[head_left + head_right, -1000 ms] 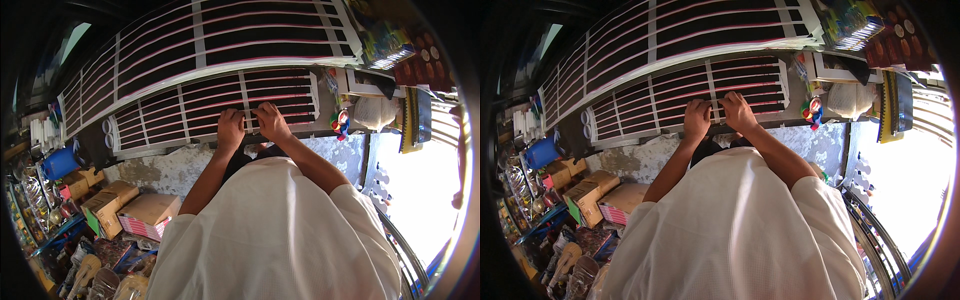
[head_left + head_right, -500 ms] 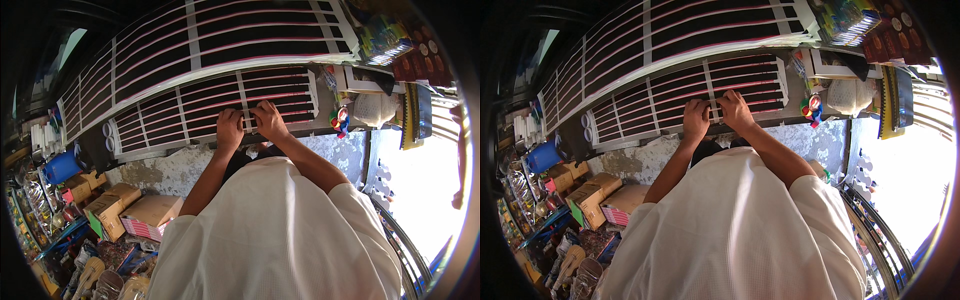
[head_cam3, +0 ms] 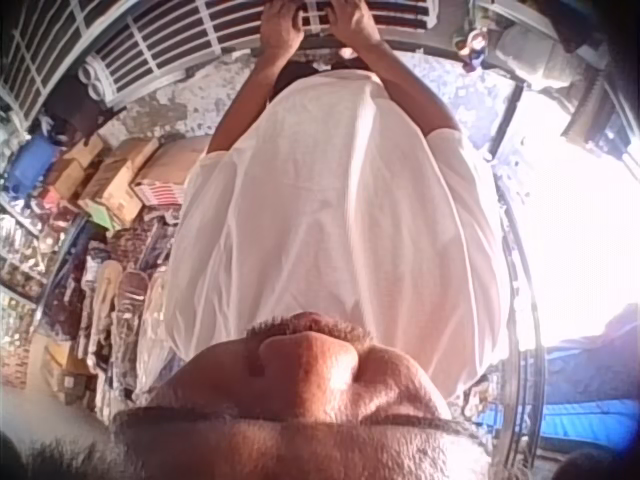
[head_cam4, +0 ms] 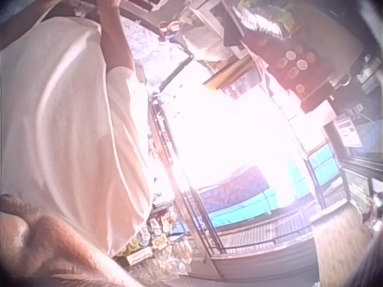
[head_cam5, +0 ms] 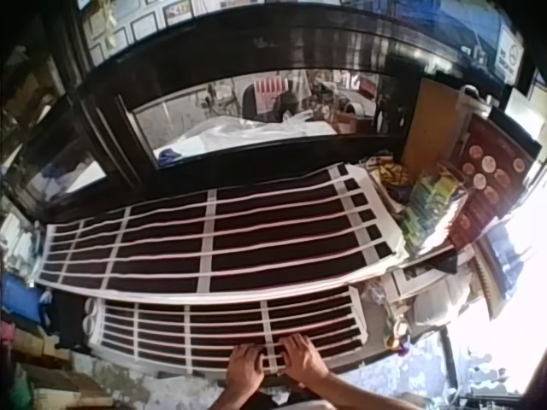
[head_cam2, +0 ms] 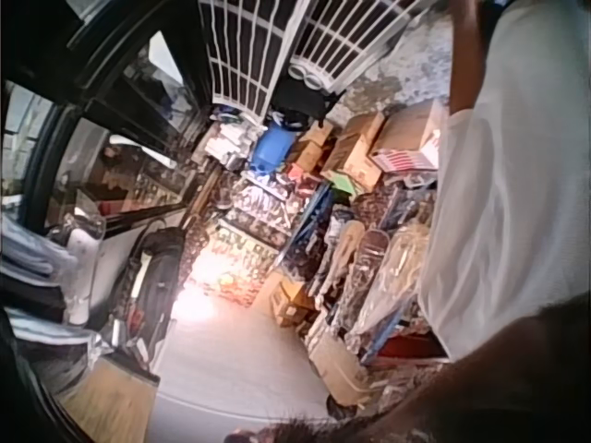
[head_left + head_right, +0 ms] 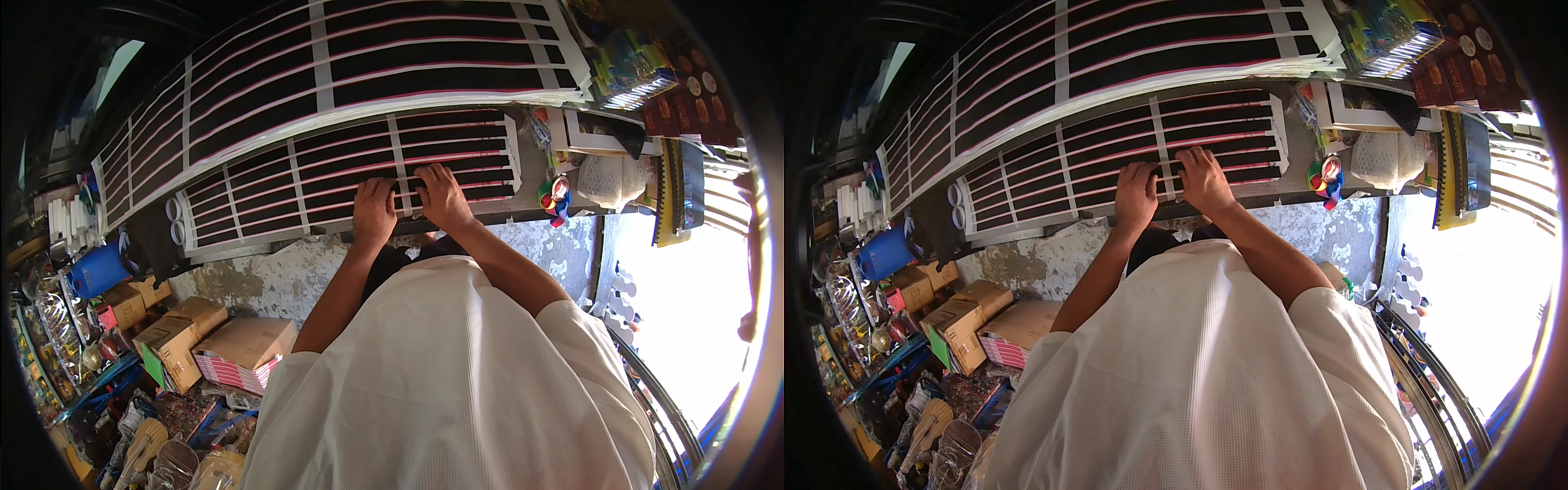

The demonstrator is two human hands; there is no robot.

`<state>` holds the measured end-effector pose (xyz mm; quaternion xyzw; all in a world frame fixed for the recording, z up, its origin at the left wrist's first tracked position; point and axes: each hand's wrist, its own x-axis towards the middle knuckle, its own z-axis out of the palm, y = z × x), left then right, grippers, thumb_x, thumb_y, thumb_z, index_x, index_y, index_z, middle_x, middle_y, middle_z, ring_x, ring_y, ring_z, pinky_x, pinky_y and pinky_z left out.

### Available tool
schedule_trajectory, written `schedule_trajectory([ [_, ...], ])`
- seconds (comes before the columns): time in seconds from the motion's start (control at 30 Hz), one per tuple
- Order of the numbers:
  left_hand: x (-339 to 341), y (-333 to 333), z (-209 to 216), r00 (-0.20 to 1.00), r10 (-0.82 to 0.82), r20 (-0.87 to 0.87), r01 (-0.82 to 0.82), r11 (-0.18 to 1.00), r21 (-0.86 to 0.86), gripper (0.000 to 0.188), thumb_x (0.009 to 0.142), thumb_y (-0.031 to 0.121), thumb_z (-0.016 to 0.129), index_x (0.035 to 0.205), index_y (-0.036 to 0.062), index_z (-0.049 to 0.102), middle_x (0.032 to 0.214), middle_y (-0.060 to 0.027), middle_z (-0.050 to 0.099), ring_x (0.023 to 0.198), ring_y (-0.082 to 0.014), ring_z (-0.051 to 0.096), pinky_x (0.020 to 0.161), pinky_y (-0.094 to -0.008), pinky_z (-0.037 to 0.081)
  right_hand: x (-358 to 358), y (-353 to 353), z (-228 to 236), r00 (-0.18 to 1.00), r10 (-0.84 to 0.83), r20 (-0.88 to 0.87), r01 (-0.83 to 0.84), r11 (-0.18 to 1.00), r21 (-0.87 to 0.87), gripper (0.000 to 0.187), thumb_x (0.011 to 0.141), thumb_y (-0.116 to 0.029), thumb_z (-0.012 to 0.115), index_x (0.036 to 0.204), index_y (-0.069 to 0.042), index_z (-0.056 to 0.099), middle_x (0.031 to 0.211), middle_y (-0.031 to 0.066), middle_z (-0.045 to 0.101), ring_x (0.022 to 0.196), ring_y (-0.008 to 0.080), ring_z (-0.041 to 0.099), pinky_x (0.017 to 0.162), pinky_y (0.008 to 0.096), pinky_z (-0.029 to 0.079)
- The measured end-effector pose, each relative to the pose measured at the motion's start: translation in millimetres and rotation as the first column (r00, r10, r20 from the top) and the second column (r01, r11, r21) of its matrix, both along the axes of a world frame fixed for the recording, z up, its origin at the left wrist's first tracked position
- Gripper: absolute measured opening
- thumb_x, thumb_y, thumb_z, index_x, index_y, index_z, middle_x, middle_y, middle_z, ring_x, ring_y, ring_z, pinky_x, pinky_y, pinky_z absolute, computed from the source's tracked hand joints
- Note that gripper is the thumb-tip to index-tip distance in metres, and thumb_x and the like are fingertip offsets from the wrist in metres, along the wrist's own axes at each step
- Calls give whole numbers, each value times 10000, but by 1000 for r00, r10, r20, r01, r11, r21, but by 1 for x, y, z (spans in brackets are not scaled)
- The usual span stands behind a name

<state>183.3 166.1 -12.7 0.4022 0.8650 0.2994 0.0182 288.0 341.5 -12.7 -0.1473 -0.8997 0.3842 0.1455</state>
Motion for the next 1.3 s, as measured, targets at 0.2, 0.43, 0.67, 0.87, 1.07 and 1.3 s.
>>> schedule_trajectory([
  [0.2,0,2,5,998,-30,-54,29,999,-31,266,950,50,773,1211,66,727,1165,-124,676,1091,-366,662,932,-502,567,2,0,1,1000,1,-14,-1,1000,-4,384,893,42,736,1261,-46,669,1179,193,650,1134,450,654,1012,545,560],
  [0.43,-14,18,15,986,-159,-49,148,972,-181,225,840,104,825,1048,70,749,1102,-101,691,1083,-338,692,882,-490,596,1,2,-2,999,7,-40,-8,1000,-8,422,864,62,727,1269,-39,665,1181,200,645,1115,456,648,995,550,561],
  [0.67,-43,37,24,906,-419,-62,381,870,-314,268,800,127,868,994,-10,741,1062,-156,714,1098,-340,709,945,-449,628,2,3,-7,1000,9,-18,-9,1000,13,430,861,55,730,1279,-14,656,1188,212,644,1125,467,640,1001,545,557],
  [0.87,-48,46,33,862,-506,-24,454,793,-406,280,806,145,884,1006,0,752,1072,-164,723,1104,-329,711,961,-437,628,1,4,-8,999,4,-52,-3,1000,7,413,863,63,720,1265,-8,658,1192,212,647,1115,468,638,997,551,553],
  [1.07,-48,49,31,851,-525,-22,482,797,-364,286,817,165,894,1005,0,755,1065,-158,722,1102,-327,712,961,-433,630,1,4,-3,999,-1,-54,0,1000,-25,399,858,67,720,1245,-5,657,1179,209,647,1111,473,634,996,554,550],
  [1.3,-46,46,28,845,-530,-72,473,803,-363,298,833,162,878,1050,-2,756,1098,-149,718,1115,-318,708,946,-442,637,0,6,-5,1000,20,-3,-21,999,-26,373,874,34,691,1241,-14,644,1211,217,633,1136,461,629,1023,549,544],
])
